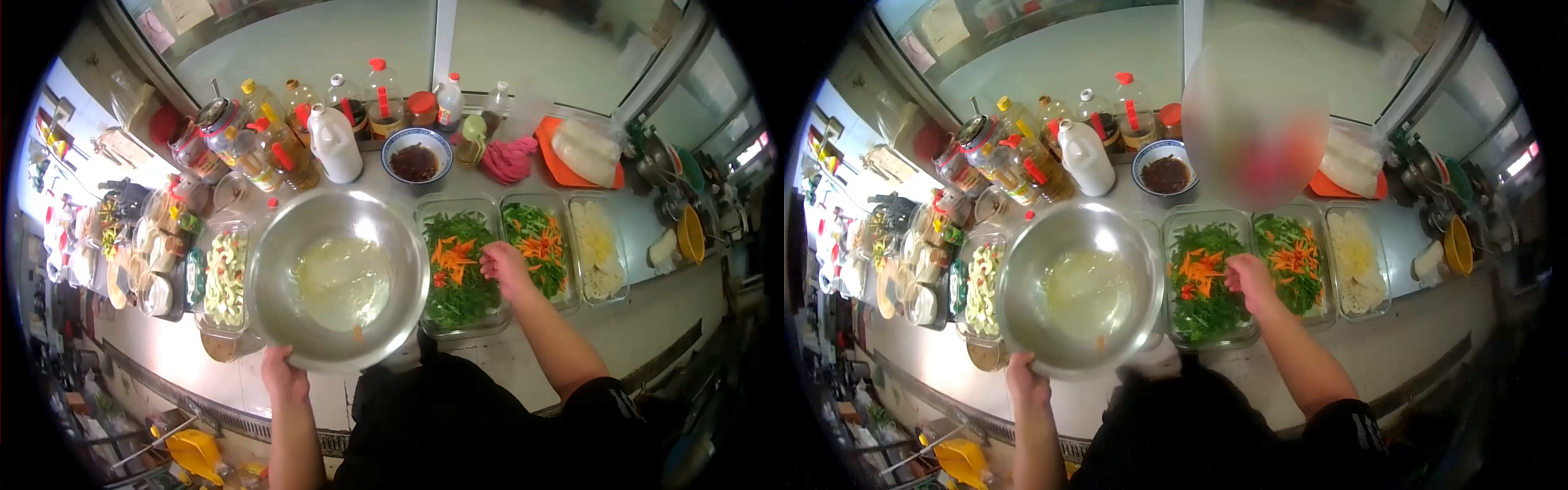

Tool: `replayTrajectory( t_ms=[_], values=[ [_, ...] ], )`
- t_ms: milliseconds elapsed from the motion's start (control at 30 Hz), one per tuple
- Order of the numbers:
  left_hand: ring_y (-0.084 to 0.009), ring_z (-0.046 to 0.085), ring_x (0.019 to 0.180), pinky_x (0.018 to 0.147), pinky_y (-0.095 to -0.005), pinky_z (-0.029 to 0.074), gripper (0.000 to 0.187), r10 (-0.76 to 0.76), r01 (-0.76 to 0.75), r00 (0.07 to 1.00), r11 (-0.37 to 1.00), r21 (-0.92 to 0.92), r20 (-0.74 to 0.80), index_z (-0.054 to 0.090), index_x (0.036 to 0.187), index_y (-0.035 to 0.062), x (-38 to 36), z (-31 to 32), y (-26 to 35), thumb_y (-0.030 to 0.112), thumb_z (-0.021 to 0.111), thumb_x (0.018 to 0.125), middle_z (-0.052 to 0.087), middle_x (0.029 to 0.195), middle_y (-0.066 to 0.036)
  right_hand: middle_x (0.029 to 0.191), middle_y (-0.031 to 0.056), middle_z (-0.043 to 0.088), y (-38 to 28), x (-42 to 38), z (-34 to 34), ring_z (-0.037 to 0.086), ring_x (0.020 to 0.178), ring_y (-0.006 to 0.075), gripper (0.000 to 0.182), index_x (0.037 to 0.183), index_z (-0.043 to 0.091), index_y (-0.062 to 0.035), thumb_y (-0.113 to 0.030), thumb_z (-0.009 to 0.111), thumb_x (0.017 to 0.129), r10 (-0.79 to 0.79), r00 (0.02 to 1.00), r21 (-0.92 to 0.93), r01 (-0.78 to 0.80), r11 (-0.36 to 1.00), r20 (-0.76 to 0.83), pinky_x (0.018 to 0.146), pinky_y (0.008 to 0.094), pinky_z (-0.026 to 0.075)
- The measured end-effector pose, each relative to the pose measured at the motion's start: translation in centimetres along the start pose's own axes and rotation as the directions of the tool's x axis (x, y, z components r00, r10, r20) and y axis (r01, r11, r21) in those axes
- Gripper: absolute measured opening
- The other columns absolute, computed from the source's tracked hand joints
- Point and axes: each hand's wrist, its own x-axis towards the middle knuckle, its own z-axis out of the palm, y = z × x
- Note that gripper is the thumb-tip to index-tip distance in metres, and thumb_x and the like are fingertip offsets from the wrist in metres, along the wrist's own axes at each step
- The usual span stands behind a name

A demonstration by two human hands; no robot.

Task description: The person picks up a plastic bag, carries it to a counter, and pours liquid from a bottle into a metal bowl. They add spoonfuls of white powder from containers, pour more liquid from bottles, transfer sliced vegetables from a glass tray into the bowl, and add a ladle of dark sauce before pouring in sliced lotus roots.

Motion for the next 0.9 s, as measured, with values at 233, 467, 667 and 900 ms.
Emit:
replayTrajectory(
  t_ms=[233, 467, 667, 900],
  values=[
    [-0.0237, 0.057, 0.093, 0.084, -0.0361, 0.047, 0.028, 0.047, -0.060, 0.997, 0.976, 0.209, 0.067, 0.052, 0.101, -0.0056, -1.3, 2.5, 2.2, -0.006, 0.048, 0.073, 0.059, 0.096, -0.012, 0.070, 0.0041, 0.060, -0.1, -1.7, -3.2, 0.057, 0.055, 0.0135, 0.014, 0.086, 0.058, -0.0052, -0.019, 0.060, 0.085, -0.044, 0.999, 0.013, 0.045, 0.999, -0.032, 0.049, 0.0254, 0.044],
    [-0.0278, 0.053, 0.101, 0.093, -0.0393, 0.043, 0.028, -0.193, 0.101, 0.913, 0.960, 0.260, 0.358, 0.054, 0.100, -0.0065, 1.3, 7.8, -3.3, -0.002, 0.048, 0.073, 0.056, 0.105, -0.016, 0.068, 0.0028, 0.059, 2.8, -9.9, -8.5, 0.057, 0.055, 0.0131, 0.014, 0.086, 0.059, -0.0064, -0.020, 0.061, 0.086, -0.062, 0.943, 0.124, 0.108, 0.986, -0.328, 0.050, 0.0256, 0.044],
    [-0.0266, 0.058, 0.097, 0.088, -0.0389, 0.047, 0.038, -0.492, 0.117, 0.626, 0.826, 0.551, 0.605, 0.052, 0.112, -0.0038, 3.3, 11.9, -5.1, 0.004, 0.049, 0.075, 0.059, 0.107, -0.013, 0.071, 0.0039, 0.058, 10.6, -24.9, -11.9, 0.056, 0.059, 0.0132, 0.015, 0.085, 0.058, -0.0055, -0.020, 0.060, 0.087, -0.062, 0.746, 0.166, 0.227, 0.960, -0.663, 0.052, 0.0268, 0.045],
    [-0.0226, 0.059, 0.092, 0.083, -0.0352, 0.047, 0.019, -0.717, -0.039, 0.334, 0.638, 0.769, 0.612, 0.062, 0.088, -0.0047, -4.6, 14.4, -15.4, 0.003, 0.056, 0.072, 0.061, 0.097, -0.012, 0.070, 0.0052, 0.057, 24.5, -44.0, -8.8, 0.056, 0.058, 0.0139, 0.016, 0.085, 0.057, -0.0039, -0.019, 0.061, 0.086, 0.216, 0.338, 0.347, 0.398, 0.849, -0.916, 0.051, 0.0274, 0.045]
  ],
)
